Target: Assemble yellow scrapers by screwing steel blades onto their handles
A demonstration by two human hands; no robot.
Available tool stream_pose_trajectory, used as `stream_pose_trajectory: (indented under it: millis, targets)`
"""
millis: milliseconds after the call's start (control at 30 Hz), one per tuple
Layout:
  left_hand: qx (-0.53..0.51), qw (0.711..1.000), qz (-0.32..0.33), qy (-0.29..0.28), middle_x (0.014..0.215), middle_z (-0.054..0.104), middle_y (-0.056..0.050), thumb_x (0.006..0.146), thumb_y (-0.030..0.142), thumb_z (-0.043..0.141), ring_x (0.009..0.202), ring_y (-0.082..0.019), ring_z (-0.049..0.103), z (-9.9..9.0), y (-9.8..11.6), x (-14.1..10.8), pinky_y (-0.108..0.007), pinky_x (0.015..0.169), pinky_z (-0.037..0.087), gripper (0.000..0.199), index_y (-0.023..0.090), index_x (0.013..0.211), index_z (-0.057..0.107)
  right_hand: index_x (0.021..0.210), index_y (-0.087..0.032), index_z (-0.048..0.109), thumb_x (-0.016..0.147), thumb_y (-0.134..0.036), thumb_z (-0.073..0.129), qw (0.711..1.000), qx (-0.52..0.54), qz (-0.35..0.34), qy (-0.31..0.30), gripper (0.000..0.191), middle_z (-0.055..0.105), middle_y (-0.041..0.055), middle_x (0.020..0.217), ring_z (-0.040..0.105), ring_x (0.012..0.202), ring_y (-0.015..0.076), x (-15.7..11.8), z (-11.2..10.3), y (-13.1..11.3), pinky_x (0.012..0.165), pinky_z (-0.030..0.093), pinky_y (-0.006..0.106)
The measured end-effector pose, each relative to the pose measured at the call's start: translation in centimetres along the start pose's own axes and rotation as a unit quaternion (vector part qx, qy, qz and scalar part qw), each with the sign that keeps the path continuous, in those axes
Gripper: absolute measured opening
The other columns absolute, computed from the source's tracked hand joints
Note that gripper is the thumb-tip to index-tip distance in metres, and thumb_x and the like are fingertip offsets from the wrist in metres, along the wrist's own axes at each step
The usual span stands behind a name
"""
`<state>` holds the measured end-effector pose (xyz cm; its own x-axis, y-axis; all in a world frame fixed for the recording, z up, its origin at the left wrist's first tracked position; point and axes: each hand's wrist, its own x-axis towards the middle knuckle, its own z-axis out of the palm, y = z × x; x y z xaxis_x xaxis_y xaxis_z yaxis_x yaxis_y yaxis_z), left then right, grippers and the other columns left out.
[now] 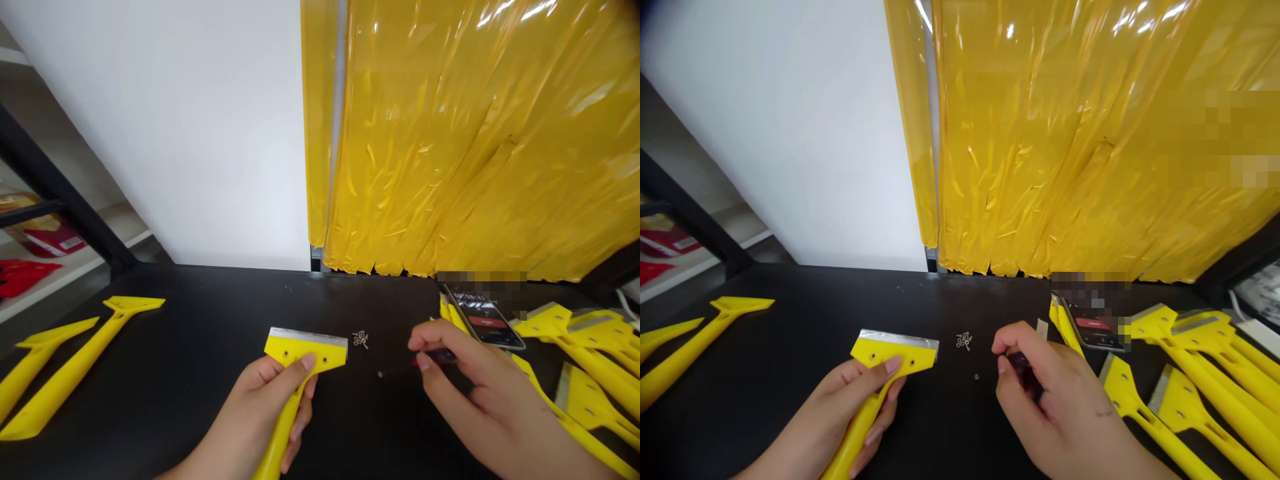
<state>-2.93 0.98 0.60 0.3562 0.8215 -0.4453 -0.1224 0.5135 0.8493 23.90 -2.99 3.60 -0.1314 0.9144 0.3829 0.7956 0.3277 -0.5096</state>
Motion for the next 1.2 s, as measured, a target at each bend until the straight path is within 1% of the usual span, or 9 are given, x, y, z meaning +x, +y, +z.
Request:
stream_pose_trajectory:
  millis: [133,233,500,733,800,867,933,1067,1200]
  targets:
    - [0.009,1.0,-0.002,0.004,0.044,0.053,0.004,0.088,0.061,0.069,0.028,-0.006,0.043,0.1,0.2,-0.4,-0.014,0.03,0.031,0.047,0.02,0.069,0.056,0.108,-0.031,0.057,0.1,-0.024,0.05,1.0,0.009,0.001,-0.001,0.012,0.077,-0.0013,0.088,0.076,0.075,0.0188,0.1,0.0,0.0,0.051,0.051,0.026]
    - [0.013,1.0,-0.003,0.003,0.045,0.052,0.004,0.089,0.06,0.068,0.028,-0.006,0.042,0.2,0.3,-0.5,-0.015,0.031,0.03,0.047,0.02,0.069,0.056,0.106,-0.031,0.057,0.1,-0.023,0.05,1.0,0.009,0.001,-0.006,0.012,0.077,-0.0009,0.085,0.076,0.073,0.0191,0.1,-0.1,0.0,0.049,0.05,0.027]
    - [0.023,1.0,0.005,0.015,0.045,0.052,0.004,0.092,0.061,0.064,0.03,-0.007,0.041,0.5,0.5,-0.8,-0.016,0.032,0.029,0.047,0.02,0.07,0.055,0.109,-0.031,0.057,0.1,-0.023,0.05,1.0,0.003,-0.016,-0.002,0.014,0.079,-0.0006,0.091,0.078,0.078,0.0206,0.0,0.0,-0.1,0.052,0.052,0.028]
    - [0.025,1.0,0.003,0.005,0.046,0.052,0.004,0.093,0.059,0.064,0.029,-0.007,0.041,0.2,0.3,-0.6,-0.016,0.032,0.028,0.046,0.02,0.07,0.055,0.108,-0.031,0.06,0.1,-0.024,0.051,1.0,0.019,-0.007,0.004,0.015,0.079,-0.0005,0.092,0.077,0.079,0.0201,-0.3,0.1,0.0,0.054,0.053,0.027]
    - [0.025,1.0,-0.001,0.004,0.046,0.052,0.004,0.093,0.058,0.064,0.03,-0.006,0.041,0.3,0.4,-0.6,-0.016,0.032,0.028,0.045,0.02,0.07,0.055,0.107,-0.03,0.063,0.098,-0.027,0.055,0.999,0.032,0.01,0.024,0.013,0.077,0.0007,0.089,0.076,0.079,0.0212,-0.1,0.1,-0.3,0.054,0.054,0.028]
    - [0.014,1.0,-0.009,0.002,0.046,0.051,0.004,0.092,0.057,0.065,0.03,-0.006,0.039,0.3,0.6,-0.6,-0.016,0.032,0.029,0.044,0.02,0.071,0.055,0.104,-0.03,0.067,0.095,-0.033,0.061,0.997,0.056,0.028,0.052,0.011,0.074,0.0006,0.079,0.074,0.073,0.0219,0.1,0.1,-0.7,0.055,0.056,0.029]
    - [-0.005,1.0,-0.02,-0.001,0.046,0.05,0.005,0.092,0.055,0.067,0.031,-0.006,0.037,0.4,0.8,-0.7,-0.016,0.032,0.029,0.042,0.021,0.071,0.055,0.102,-0.029,0.069,0.092,-0.04,0.067,0.993,0.085,0.04,0.071,0.015,0.07,0.0001,0.071,0.071,0.067,0.022,0.5,0.2,-1.2,0.056,0.058,0.03]
    - [-0.036,0.998,-0.053,-0.023,0.044,0.047,0.006,0.091,0.055,0.066,0.031,-0.007,0.033,0.2,0.5,-0.6,-0.017,0.031,0.028,0.041,0.021,0.071,0.057,0.1,-0.029,0.07,0.09,-0.048,0.069,0.986,0.137,0.048,0.078,0.021,0.066,0.0005,0.067,0.068,0.063,0.0219,1.0,0.4,-1.7,0.056,0.058,0.032]
    - [-0.047,0.992,-0.089,-0.073,0.041,0.048,0.005,0.089,0.059,0.064,0.026,-0.007,0.03,0.0,-0.6,-0.6,-0.018,0.029,0.025,0.043,0.022,0.068,0.057,0.097,-0.028,0.07,0.088,-0.052,0.071,0.978,0.182,0.057,0.078,0.026,0.065,0.001,0.066,0.066,0.062,0.022,1.0,0.5,-1.8,0.056,0.057,0.033]
